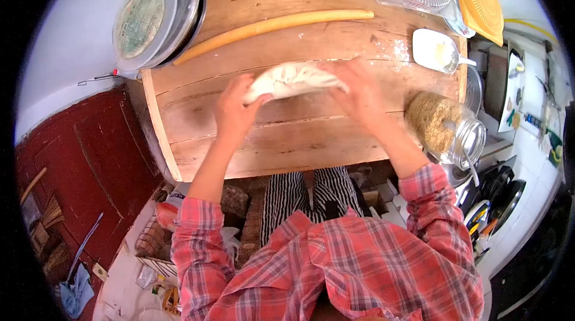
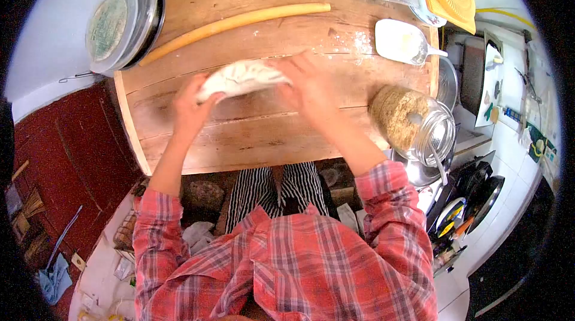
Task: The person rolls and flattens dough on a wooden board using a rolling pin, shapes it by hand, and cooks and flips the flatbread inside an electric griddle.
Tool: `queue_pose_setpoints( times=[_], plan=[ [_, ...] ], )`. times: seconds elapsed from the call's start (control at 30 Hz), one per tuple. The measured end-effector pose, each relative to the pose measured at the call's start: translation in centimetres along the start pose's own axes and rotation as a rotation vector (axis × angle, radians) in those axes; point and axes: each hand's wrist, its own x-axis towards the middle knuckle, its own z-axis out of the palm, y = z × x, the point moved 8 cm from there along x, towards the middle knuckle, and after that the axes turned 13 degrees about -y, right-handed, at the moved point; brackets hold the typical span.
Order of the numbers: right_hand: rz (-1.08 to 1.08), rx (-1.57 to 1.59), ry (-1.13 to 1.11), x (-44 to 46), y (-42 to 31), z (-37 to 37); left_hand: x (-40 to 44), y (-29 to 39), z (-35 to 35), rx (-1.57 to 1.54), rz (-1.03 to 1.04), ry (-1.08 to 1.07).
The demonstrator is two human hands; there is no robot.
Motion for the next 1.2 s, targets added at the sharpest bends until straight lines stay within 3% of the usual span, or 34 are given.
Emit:
queue_pose_setpoints(
  times=[0.17,0.23,0.27,0.3,0.47,0.5,0.57,0.67,0.8,0.97,1.0,1.13,1.2],
  plan=[
    [-0.075,-0.212,0.239,1.4,0.4,-6.3,5.4,4.3,-2.5,0.027,0.055,-0.056],
    [-0.09,-0.176,0.183,1.4,2.8,-4.9,7.0,3.5,-0.1,-0.003,0.176,-0.11],
    [-0.045,-0.249,0.085,1.3,3.6,-3.5,6.7,2.6,1.6,0.269,0.272,-0.211],
    [0.003,-0.324,-0.01,1.5,4.3,-2.5,6.7,3.0,1.6,0.269,0.277,-0.212],
    [0.109,-0.134,0.032,2.0,5.4,-1.1,8.1,3.2,2.5,0.072,0.042,-0.316],
    [0.157,-0.146,0.069,2.1,5.6,-1.3,8.5,2.6,3.1,0.07,0.044,-0.318],
    [0.097,-0.182,0.068,2.2,6.4,-1.2,7.9,3.3,3.6,0.259,0.307,-0.15],
    [0.048,-0.14,0.016,1.9,7.4,-0.8,7.2,2.3,3.9,0.114,0.156,-0.279],
    [0.075,0.014,0.003,-0.1,5.7,-1.9,5.3,3.8,2.5,-0.008,0.163,-0.239],
    [0.062,0.123,0.022,-3.4,4.4,-1.3,2.0,4.5,2.8,-0.108,0.051,-0.41],
    [0.055,0.138,0.064,-3.8,4.4,-1.3,2.0,5.0,2.7,-0.072,0.142,-0.334],
    [0.074,0.025,0.039,-3.8,4.7,-0.8,1.5,4.4,3.6,-0.08,0.126,-0.311],
    [0.081,-0.117,0.04,-4.1,5.0,-0.1,0.6,4.7,3.7,0.096,0.206,-0.223]
  ],
)
